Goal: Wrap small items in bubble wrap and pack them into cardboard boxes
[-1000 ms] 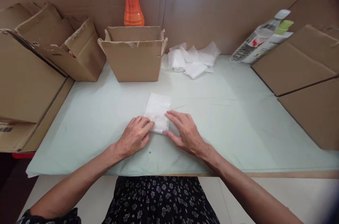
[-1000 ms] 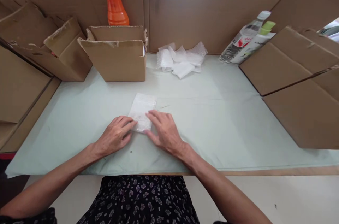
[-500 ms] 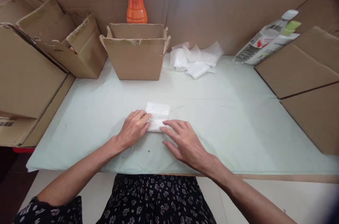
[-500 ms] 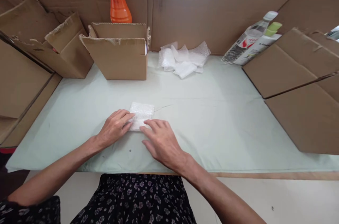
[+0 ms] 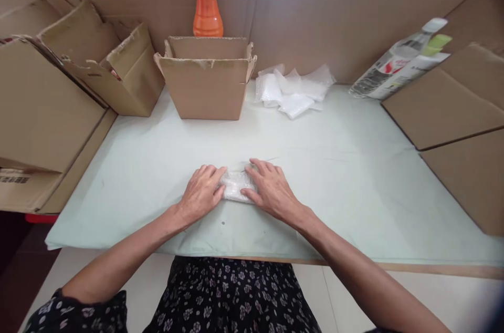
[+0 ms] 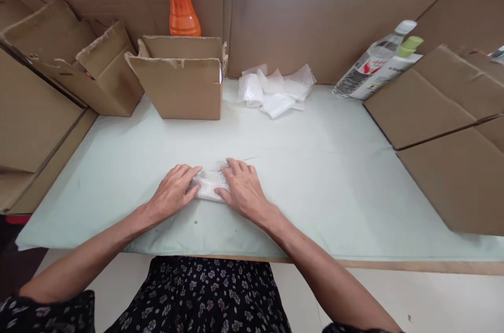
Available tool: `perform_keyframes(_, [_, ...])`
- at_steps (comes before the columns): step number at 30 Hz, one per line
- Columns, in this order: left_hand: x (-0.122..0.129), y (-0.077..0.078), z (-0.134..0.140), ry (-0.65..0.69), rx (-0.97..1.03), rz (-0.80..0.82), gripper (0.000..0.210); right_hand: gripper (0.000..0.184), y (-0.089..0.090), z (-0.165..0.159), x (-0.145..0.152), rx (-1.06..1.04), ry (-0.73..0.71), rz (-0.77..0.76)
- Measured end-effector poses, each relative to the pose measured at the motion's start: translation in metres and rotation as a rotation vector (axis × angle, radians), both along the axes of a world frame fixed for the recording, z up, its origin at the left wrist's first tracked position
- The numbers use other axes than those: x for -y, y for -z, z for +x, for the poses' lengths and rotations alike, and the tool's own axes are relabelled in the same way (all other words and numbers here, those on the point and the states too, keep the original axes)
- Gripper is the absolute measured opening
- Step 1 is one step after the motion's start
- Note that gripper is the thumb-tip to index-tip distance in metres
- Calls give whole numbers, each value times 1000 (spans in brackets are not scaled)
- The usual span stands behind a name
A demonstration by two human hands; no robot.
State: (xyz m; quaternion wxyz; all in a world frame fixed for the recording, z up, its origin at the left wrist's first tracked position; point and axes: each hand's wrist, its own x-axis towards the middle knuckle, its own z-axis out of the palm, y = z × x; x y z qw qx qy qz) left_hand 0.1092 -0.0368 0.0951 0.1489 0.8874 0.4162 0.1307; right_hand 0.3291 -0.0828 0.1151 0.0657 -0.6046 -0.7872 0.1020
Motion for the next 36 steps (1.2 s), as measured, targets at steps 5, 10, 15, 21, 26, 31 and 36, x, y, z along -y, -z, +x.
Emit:
perform_keyframes(5, [-2,4,-2,4,73,-36,54,29,5,-4,-9,-62,-92,-21])
perform_keyframes(10, [11,-2,-5,181,183,-71,43,31,9,4,6,-376,-70,-131])
perform_keyframes(15, [-38,-46,-4,216,304,241,39,15,1,25,7,-515,49,-206])
perform_keyframes(21, [-181,-122,7,-151,256,601,45,7,-11,51,13,-515,151,-91])
perform_keyframes(26, [-208,-116,10,-185,210,515,18,16,-12,73,24,-539,252,-56])
perform_keyframes(31, [-155,-113,-9,-99,257,581,16,21,-20,86,23,-581,336,-9])
perform_keyframes(36, [-56,-96,-9,-252,538,434,27,20,-29,65,14,-690,380,92])
